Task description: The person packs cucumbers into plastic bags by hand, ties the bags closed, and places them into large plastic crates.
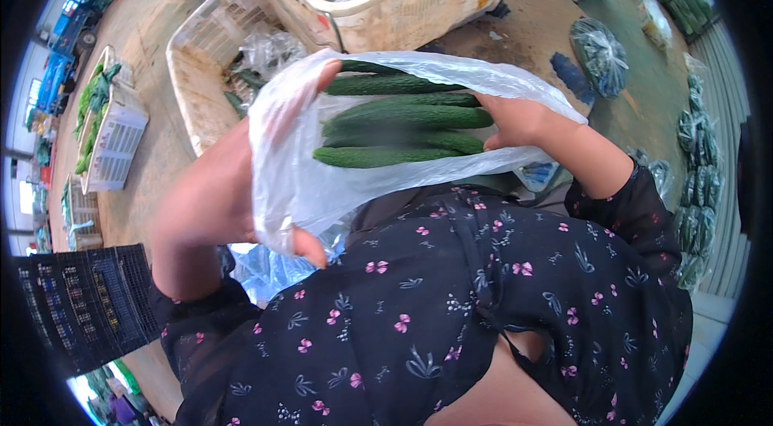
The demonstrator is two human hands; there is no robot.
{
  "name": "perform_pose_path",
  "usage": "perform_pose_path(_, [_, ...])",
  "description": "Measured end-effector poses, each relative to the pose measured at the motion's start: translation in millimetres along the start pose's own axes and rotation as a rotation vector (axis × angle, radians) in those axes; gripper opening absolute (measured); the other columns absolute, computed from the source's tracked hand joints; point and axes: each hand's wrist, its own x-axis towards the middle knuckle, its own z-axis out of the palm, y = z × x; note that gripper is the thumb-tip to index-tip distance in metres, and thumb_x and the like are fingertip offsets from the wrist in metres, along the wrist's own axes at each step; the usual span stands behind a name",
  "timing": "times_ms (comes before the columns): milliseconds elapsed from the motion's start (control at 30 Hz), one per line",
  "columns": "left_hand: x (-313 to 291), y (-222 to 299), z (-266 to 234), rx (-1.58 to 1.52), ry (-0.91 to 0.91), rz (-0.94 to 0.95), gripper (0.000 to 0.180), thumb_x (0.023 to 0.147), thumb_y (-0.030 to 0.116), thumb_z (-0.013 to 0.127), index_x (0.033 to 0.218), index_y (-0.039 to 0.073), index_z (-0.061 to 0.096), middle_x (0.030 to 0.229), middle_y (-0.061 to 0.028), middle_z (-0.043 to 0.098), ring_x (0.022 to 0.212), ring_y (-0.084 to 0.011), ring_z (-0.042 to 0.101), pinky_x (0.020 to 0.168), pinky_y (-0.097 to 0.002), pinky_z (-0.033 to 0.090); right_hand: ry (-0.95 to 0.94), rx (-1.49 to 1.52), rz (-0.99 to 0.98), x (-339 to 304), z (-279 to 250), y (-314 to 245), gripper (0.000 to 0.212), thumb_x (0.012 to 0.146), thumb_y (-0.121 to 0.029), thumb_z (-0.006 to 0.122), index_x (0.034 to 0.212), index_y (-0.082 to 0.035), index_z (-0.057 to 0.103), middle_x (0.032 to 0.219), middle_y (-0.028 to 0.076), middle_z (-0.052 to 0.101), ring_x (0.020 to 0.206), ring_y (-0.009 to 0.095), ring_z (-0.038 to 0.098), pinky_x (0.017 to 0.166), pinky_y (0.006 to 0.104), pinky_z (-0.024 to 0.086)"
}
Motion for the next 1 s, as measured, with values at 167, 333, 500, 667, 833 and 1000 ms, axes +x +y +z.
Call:
perform_pose_path(167, [-3.4,0.8,-0.6,-0.094,0.046,-0.048,0.132,0.037,0.049,0.084,0.137,-0.002,0.013,0.143,-0.0206,0.016,0.13,-0.0323,0.023,0.099,-0.0446,0.029,0.011,-0.08,0.043,-29.5,-2.4,0.1,0.043,0.069,-0.023,0.068,0.099,0.001,0.05,0.09,0.018,0.055,0.094,0.034,0.053,0.081,0.041,0.043])
perform_pose_path(333, [3.8,2.1,-2.0,-0.071,0.029,0.033,0.13,0.039,0.048,0.084,0.137,-0.002,0.016,0.142,-0.0205,0.018,0.13,-0.0324,0.024,0.098,-0.0442,0.031,0.03,-0.166,0.023,-46.8,-16.4,-4.3,0.031,0.074,-0.018,0.061,0.097,0.0,0.051,0.091,0.018,0.055,0.09,0.034,0.054,0.077,0.0417,0.044])
perform_pose_path(500, [7.2,9.4,-1.0,-0.043,-0.011,0.031,0.127,0.04,0.047,0.084,0.136,-0.002,0.017,0.142,-0.0207,0.019,0.129,-0.0324,0.025,0.097,-0.0438,0.032,0.175,-0.111,-0.044,-36.9,0.7,-9.6,0.024,0.074,-0.014,0.057,0.095,-0.002,0.051,0.088,0.017,0.055,0.084,0.035,0.056,0.073,0.0424,0.045])
perform_pose_path(667, [3.0,10.4,1.9,-0.026,-0.019,0.029,0.127,0.041,0.049,0.083,0.136,-0.003,0.017,0.141,-0.0207,0.02,0.129,-0.0322,0.025,0.097,-0.0432,0.032,0.082,-0.081,-0.081,-47.3,3.7,-22.6,0.022,0.073,-0.011,0.056,0.092,-0.002,0.05,0.086,0.015,0.055,0.081,0.034,0.057,0.07,0.0429,0.046])
perform_pose_path(833, [-1.4,11.7,2.3,-0.05,-0.015,-0.047,0.129,0.04,0.052,0.082,0.136,-0.005,0.016,0.142,-0.0209,0.019,0.129,-0.0324,0.025,0.097,-0.0434,0.031,0.186,-0.078,-0.083,-58.0,-5.2,-16.0,0.019,0.073,-0.012,0.056,0.088,-0.001,0.051,0.081,0.016,0.055,0.08,0.034,0.057,0.069,0.0435,0.045])
perform_pose_path(1000, [3.1,11.1,7.0,-0.074,0.002,-0.034,0.129,0.04,0.052,0.081,0.136,-0.004,0.017,0.142,-0.0213,0.019,0.13,-0.0327,0.024,0.097,-0.0436,0.031,0.063,-0.054,-0.017,-20.3,21.5,-14.4,0.019,0.074,-0.014,0.058,0.086,0.0,0.055,0.084,0.018,0.058,0.082,0.035,0.057,0.071,0.0426,0.046])
